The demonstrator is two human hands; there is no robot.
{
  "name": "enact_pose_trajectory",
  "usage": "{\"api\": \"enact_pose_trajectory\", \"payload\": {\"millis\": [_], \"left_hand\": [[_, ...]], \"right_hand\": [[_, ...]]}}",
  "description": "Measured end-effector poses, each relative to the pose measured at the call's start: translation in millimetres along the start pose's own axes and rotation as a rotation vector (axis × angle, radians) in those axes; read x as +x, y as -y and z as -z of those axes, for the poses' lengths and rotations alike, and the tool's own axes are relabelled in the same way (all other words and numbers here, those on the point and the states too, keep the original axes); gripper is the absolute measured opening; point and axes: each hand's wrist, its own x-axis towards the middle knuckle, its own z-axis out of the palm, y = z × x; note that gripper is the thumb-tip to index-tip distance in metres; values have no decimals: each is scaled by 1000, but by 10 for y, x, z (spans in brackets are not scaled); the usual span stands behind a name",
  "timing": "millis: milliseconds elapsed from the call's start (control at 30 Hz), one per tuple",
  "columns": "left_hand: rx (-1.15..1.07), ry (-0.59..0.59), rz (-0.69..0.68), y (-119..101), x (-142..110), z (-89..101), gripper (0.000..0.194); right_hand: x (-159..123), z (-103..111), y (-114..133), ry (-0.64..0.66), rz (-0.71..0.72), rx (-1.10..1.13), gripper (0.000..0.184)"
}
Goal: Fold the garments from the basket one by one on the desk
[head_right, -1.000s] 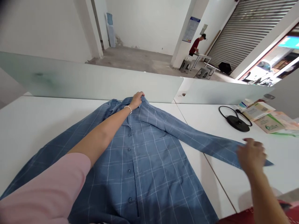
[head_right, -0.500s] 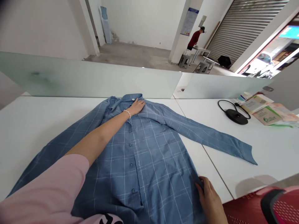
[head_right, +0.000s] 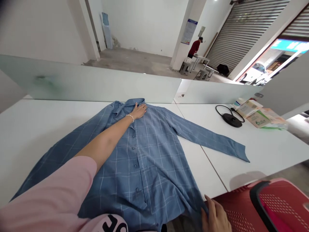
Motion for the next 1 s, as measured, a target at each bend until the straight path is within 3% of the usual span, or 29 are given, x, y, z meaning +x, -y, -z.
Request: {"api": "enact_pose_trajectory", "payload": {"millis": [100,233,367,500,633,700,833,1000], "left_hand": [[11,-52,7,22,-185,159,50],[77,-156,117,230,-559,460,48],[114,-189,226,591,-1028,668,42],[13,-113,280,866,-1369,716,33],[-52,-58,342,859,-1438,735,34],[-132,-75,426,792,-1402,748,33],[-445,-247,613,710,-1229,748,17],[-667,-327,694,691,-763,738,8]], "right_hand": [[200,-44,594,34,125,110,29],[309,-258,1489,388,321,429,21],[267,-477,1956,511,422,405,22],[207,-517,2006,497,474,283,19],[115,-448,2003,571,470,282,11],[67,-416,2014,631,443,290,10],[4,-410,1989,729,356,396,13],[-13,-490,1896,753,233,542,24]]}}
